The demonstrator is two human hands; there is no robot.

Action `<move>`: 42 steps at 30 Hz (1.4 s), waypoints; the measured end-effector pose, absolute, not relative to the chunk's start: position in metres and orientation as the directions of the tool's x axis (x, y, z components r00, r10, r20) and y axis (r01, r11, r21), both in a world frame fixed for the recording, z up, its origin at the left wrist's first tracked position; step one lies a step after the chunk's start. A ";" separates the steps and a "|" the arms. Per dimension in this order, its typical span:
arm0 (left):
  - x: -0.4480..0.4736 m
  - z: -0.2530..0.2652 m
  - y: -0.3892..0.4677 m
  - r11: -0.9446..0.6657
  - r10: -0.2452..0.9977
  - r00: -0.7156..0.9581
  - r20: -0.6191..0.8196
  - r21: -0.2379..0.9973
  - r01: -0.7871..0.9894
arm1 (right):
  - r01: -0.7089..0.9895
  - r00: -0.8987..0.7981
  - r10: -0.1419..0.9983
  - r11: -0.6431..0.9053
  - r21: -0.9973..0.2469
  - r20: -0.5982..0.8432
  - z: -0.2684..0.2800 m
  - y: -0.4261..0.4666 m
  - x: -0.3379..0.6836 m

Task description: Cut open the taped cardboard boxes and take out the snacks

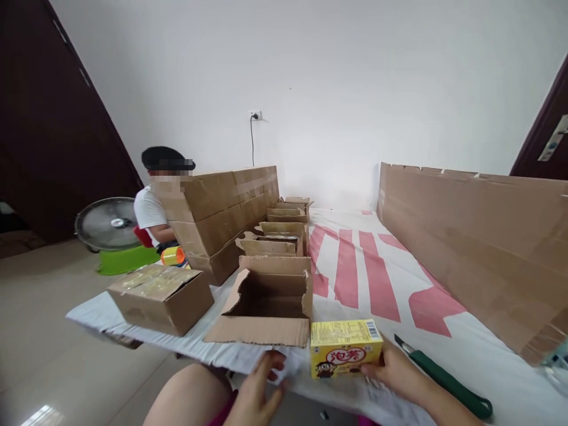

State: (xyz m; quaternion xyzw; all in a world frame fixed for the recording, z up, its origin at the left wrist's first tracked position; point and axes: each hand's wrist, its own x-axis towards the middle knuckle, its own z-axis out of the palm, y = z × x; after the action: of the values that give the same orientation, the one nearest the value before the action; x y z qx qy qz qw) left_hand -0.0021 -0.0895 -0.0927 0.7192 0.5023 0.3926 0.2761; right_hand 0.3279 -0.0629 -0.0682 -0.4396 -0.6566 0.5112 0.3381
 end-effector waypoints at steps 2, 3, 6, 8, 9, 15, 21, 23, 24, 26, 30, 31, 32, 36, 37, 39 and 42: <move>-0.034 -0.076 -0.086 -0.188 0.962 -0.033 0.271 0.745 0.640 | 0.241 -0.404 0.915 0.092 -0.966 -0.014 -0.065 -0.061 0.323; -0.051 -0.068 -0.084 -0.088 0.943 -0.178 0.280 0.729 0.679 | 0.262 -0.403 0.915 0.098 -0.960 -0.016 -0.063 -0.060 0.322; -0.095 -0.038 -0.074 -0.120 0.794 -0.322 0.516 0.651 0.749 | 0.319 -0.374 0.928 0.118 -0.940 -0.011 -0.055 -0.061 0.320; -0.111 -0.017 -0.065 -0.354 0.756 -0.098 0.648 0.530 0.771 | 0.331 -0.367 0.930 0.121 -0.936 -0.010 -0.052 -0.062 0.316; -0.113 -0.007 -0.060 -0.463 0.754 0.038 0.655 0.491 0.738 | 0.328 -0.374 0.927 0.120 -0.937 -0.012 -0.050 -0.062 0.313; -0.064 0.032 -0.021 -0.488 0.873 0.215 0.439 0.758 0.434 | 0.293 -0.352 0.936 0.083 -0.952 -0.027 -0.047 -0.060 0.287; -0.009 0.033 0.021 -0.404 0.913 0.167 0.372 0.880 0.249 | 0.267 -0.396 0.918 0.109 -0.957 -0.006 -0.057 -0.057 0.291; -0.001 0.031 0.031 -0.418 0.908 0.122 0.400 0.869 0.265 | 0.352 -0.340 0.940 0.148 -0.924 0.021 -0.061 -0.057 0.296; 0.001 0.029 0.033 -0.426 0.904 0.100 0.415 0.863 0.271 | 0.400 -0.304 0.952 0.169 -0.901 0.043 -0.062 -0.057 0.297; 0.003 0.027 0.035 -0.448 0.892 0.078 0.445 0.850 0.277 | 0.459 -0.276 0.957 0.214 -0.862 0.090 -0.061 -0.058 0.299; 0.001 0.026 0.026 -0.504 0.863 0.143 0.485 0.798 0.331 | 0.509 -0.272 0.953 0.262 -0.820 0.136 -0.050 -0.059 0.306; 0.000 0.026 0.024 -0.501 0.865 0.166 0.474 0.789 0.356 | 0.538 -0.251 0.958 0.259 -0.802 0.141 -0.046 -0.058 0.308; 0.000 0.028 0.022 -0.491 0.871 0.184 0.456 0.785 0.378 | 0.573 -0.228 0.962 0.258 -0.778 0.151 -0.042 -0.057 0.311; 0.000 0.033 0.020 -0.462 0.887 0.212 0.410 0.791 0.402 | 0.689 -0.125 0.932 0.328 -0.646 0.340 -0.015 -0.047 0.311; 0.000 0.034 0.019 -0.462 0.887 0.225 0.404 0.790 0.404 | 0.711 -0.093 0.903 0.355 -0.607 0.419 -0.006 -0.044 0.307; 0.000 0.036 0.019 -0.458 0.888 0.263 0.378 0.786 0.416 | 0.740 -0.066 0.828 0.414 -0.529 0.556 0.018 -0.037 0.294; 0.001 0.037 0.016 -0.451 0.888 0.303 0.346 0.783 0.427 | 0.745 -0.210 0.736 0.547 -0.381 0.644 0.055 -0.027 0.266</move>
State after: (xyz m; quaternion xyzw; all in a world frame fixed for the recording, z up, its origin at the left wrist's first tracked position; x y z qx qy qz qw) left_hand 0.0006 0.0156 0.0374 0.7534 0.4364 0.3975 0.2897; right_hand 0.2662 -0.0269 0.0554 -0.4760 -0.7779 -0.0059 0.4102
